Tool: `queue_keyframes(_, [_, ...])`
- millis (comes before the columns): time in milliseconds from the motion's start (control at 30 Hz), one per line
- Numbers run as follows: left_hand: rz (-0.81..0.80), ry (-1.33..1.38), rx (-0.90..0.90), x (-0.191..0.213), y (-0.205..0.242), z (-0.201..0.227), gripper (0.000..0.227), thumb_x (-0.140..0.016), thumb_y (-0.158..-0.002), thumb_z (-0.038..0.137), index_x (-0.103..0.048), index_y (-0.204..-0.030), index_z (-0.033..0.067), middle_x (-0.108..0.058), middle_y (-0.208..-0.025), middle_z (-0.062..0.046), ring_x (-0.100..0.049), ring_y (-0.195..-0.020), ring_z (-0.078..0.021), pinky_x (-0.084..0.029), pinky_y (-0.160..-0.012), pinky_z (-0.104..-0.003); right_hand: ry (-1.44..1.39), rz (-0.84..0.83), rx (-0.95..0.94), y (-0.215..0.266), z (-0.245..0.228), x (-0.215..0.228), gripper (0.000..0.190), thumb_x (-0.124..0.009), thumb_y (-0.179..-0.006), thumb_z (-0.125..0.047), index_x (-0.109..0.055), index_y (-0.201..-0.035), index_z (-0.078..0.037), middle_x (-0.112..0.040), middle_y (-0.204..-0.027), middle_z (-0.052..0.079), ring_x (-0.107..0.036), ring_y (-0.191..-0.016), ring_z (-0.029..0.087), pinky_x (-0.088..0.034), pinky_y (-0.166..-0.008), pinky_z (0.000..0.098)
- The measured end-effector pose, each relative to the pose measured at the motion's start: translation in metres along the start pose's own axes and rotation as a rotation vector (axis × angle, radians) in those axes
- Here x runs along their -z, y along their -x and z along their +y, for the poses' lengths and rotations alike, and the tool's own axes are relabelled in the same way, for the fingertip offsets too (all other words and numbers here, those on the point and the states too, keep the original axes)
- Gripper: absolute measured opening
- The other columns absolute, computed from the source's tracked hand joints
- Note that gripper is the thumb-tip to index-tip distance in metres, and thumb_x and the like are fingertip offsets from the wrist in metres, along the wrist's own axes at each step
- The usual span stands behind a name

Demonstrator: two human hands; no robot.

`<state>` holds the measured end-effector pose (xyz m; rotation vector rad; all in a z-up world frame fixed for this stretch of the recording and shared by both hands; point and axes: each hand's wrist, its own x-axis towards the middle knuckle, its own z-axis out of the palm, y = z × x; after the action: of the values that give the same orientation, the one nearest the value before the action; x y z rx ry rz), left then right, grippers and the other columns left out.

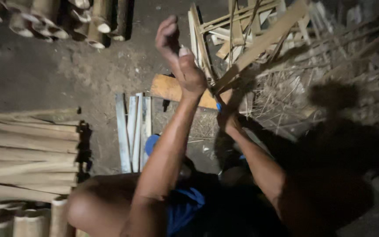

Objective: The person sits on the floor and uses a knife to split bamboo sticks into thin strips. They repeatedly pick up bamboo pieces, split them on a wooden block, and place the resulting strips aside.

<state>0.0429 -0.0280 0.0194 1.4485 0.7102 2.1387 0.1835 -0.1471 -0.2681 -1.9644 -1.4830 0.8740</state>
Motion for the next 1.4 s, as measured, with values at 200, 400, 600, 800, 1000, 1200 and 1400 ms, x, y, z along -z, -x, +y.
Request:
queue_keyframes(200, [0.002,-0.067,-0.009,-0.004,0.007,0.002,0.051,-0.046,-0.104,0.045,-0.046,-0.141,0.0111,-0.047,-0.144,-0.011,-0.044,-0.136,-0.0252,-0.032,-0.121,-0.040,0.110,0.184,0.212,-0.007,-0.064,0.071,0.039,-0.058,-0.095,-0.022,-0.059,-0.125,0.003,-0.067,-0.103,0.031,-0.064,-0.098,0.049,-0.049,-0.083,0.0570])
queue_keyframes(400, [0.003,-0.050,0.026,-0.009,0.006,-0.010,0.050,-0.047,-0.103,0.041,-0.045,-0.143,0.0105,-0.047,-0.142,-0.010,-0.047,-0.131,-0.0234,-0.036,-0.118,-0.040,-0.282,0.373,0.318,0.005,-0.057,0.061,0.039,-0.060,-0.095,-0.021,-0.055,-0.126,0.003,-0.066,-0.096,0.029,-0.065,-0.089,0.047,-0.051,-0.079,0.0557])
queue_keyframes(600, [-0.033,-0.013,-0.042,-0.025,0.001,-0.014,0.045,-0.043,-0.104,0.033,-0.047,-0.143,0.0114,-0.047,-0.144,-0.009,-0.046,-0.133,-0.0223,-0.036,-0.119,-0.039,0.072,-0.041,-0.093,0.008,0.019,0.003,0.035,-0.061,-0.095,-0.017,-0.056,-0.123,0.002,-0.065,-0.094,0.029,-0.064,-0.085,0.047,-0.052,-0.075,0.0571])
queue_keyframes(800, [-0.038,-0.058,0.006,-0.025,0.003,-0.009,0.046,-0.043,-0.102,0.031,-0.045,-0.143,0.0103,-0.045,-0.146,-0.011,-0.045,-0.134,-0.0247,-0.036,-0.119,-0.040,0.208,0.383,0.322,-0.003,-0.070,0.078,0.030,-0.061,-0.095,-0.013,-0.056,-0.120,0.002,-0.064,-0.091,0.028,-0.063,-0.081,0.047,-0.052,-0.071,0.0585])
queue_keyframes(1000, [-0.031,-0.046,0.001,-0.021,-0.007,-0.009,0.048,-0.043,-0.102,0.030,-0.042,-0.146,0.0099,-0.043,-0.147,-0.011,-0.044,-0.135,-0.0243,-0.035,-0.119,-0.039,-0.619,0.412,0.527,0.011,-0.089,0.103,0.002,-0.054,-0.107,-0.009,-0.056,-0.106,-0.008,-0.061,-0.081,0.009,-0.063,-0.068,0.021,-0.052,-0.063,0.0411])
queue_keyframes(1200, [-0.023,-0.057,-0.011,-0.022,-0.002,-0.018,0.044,-0.043,-0.101,0.025,-0.045,-0.143,0.0120,-0.046,-0.144,-0.010,-0.046,-0.134,-0.0240,-0.036,-0.121,-0.038,-0.011,-0.021,-0.061,0.027,0.042,-0.009,0.011,-0.059,-0.104,-0.022,-0.063,-0.104,-0.012,-0.066,-0.082,0.010,-0.066,-0.073,0.023,-0.053,-0.068,0.0408])
queue_keyframes(1400, [0.038,-0.098,0.041,-0.005,-0.002,-0.045,0.028,-0.051,-0.108,0.034,-0.054,-0.124,0.0108,-0.050,-0.144,-0.012,-0.046,-0.141,-0.0282,-0.036,-0.125,-0.046,0.200,-0.285,-0.247,0.011,0.104,0.031,0.030,-0.068,-0.097,-0.040,-0.070,-0.108,-0.012,-0.073,-0.088,0.016,-0.071,-0.082,0.031,-0.055,-0.075,0.0460])
